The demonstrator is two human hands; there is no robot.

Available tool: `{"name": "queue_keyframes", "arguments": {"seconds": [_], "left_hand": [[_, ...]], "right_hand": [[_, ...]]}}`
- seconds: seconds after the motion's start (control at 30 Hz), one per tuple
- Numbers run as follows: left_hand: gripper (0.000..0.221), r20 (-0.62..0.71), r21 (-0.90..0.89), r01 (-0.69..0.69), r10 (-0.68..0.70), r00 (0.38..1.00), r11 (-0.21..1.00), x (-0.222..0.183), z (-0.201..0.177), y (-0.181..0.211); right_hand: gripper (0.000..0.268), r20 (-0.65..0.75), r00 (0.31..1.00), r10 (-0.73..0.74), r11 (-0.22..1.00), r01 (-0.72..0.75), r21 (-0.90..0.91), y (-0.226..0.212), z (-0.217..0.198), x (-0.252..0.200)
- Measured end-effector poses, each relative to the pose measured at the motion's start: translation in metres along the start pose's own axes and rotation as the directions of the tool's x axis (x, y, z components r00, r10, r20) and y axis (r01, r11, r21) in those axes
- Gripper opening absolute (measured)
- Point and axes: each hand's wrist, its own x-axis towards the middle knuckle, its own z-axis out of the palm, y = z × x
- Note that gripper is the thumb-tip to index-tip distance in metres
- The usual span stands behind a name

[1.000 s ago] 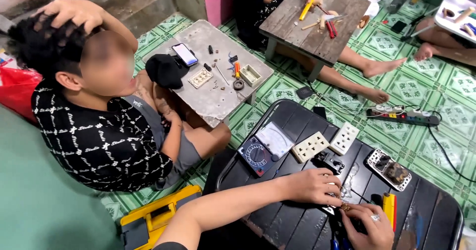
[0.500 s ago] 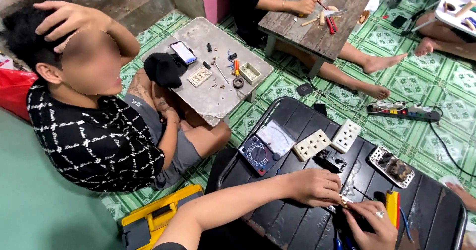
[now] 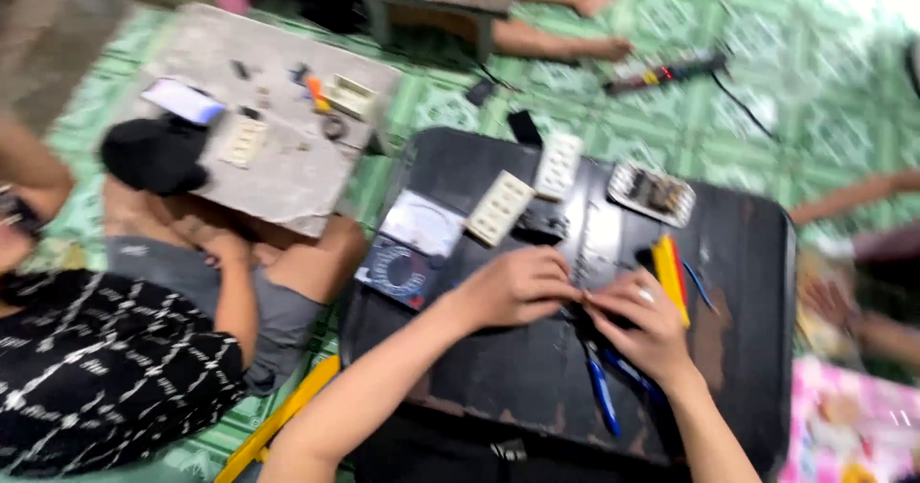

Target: Securing wires and internal components of an electrical box using hand tools.

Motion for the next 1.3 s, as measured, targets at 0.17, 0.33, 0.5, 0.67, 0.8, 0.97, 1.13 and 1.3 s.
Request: {"name": "queue_keyframes", "arguments": {"seconds": [0.17,0.33,0.5,0.67,0.8,0.97,1.13,1.3], "left_hand": [[0.012,0.002,-0.009,0.048,-0.048,0.999,0.999,-0.004,0.007,0.0],[0.011,0.062,0.03,0.095,-0.097,0.993,0.995,0.001,0.001,0.004],[0.011,0.12,0.08,0.1,-0.109,0.987,0.992,0.002,-0.004,0.011],[0.007,0.157,0.092,0.041,-0.055,0.986,0.995,0.003,-0.009,0.009],[0.004,0.198,0.139,0.007,-0.035,0.98,0.99,0.002,-0.011,0.009],[0.007,0.26,0.171,0.018,-0.062,0.964,0.985,0.004,-0.016,0.013],[0.008,0.319,0.236,-0.009,-0.069,0.945,0.972,0.003,-0.018,0.012],[0.01,0.314,0.291,-0.076,-0.02,0.949,0.954,0.004,-0.016,0.013]], "right_hand": [[0.016,0.04,0.999,-0.005,1.0,0.006,-0.013,0.006,-0.004,-0.009],[0.017,0.047,0.999,-0.008,1.0,0.008,-0.002,0.011,-0.005,-0.012],[0.014,0.099,0.995,0.03,1.0,-0.03,-0.003,0.01,-0.01,-0.011],[0.012,0.135,0.991,0.02,1.0,-0.019,-0.007,0.012,-0.009,-0.012],[0.013,0.159,0.986,0.041,0.999,-0.039,-0.016,0.011,-0.009,-0.012],[0.01,0.18,0.983,0.04,0.999,-0.035,-0.028,0.014,-0.008,-0.016],[0.011,0.207,0.978,0.029,0.998,-0.015,-0.068,0.014,-0.009,-0.016],[0.01,0.218,0.976,-0.015,0.992,0.042,-0.119,0.012,-0.012,-0.01]]}}
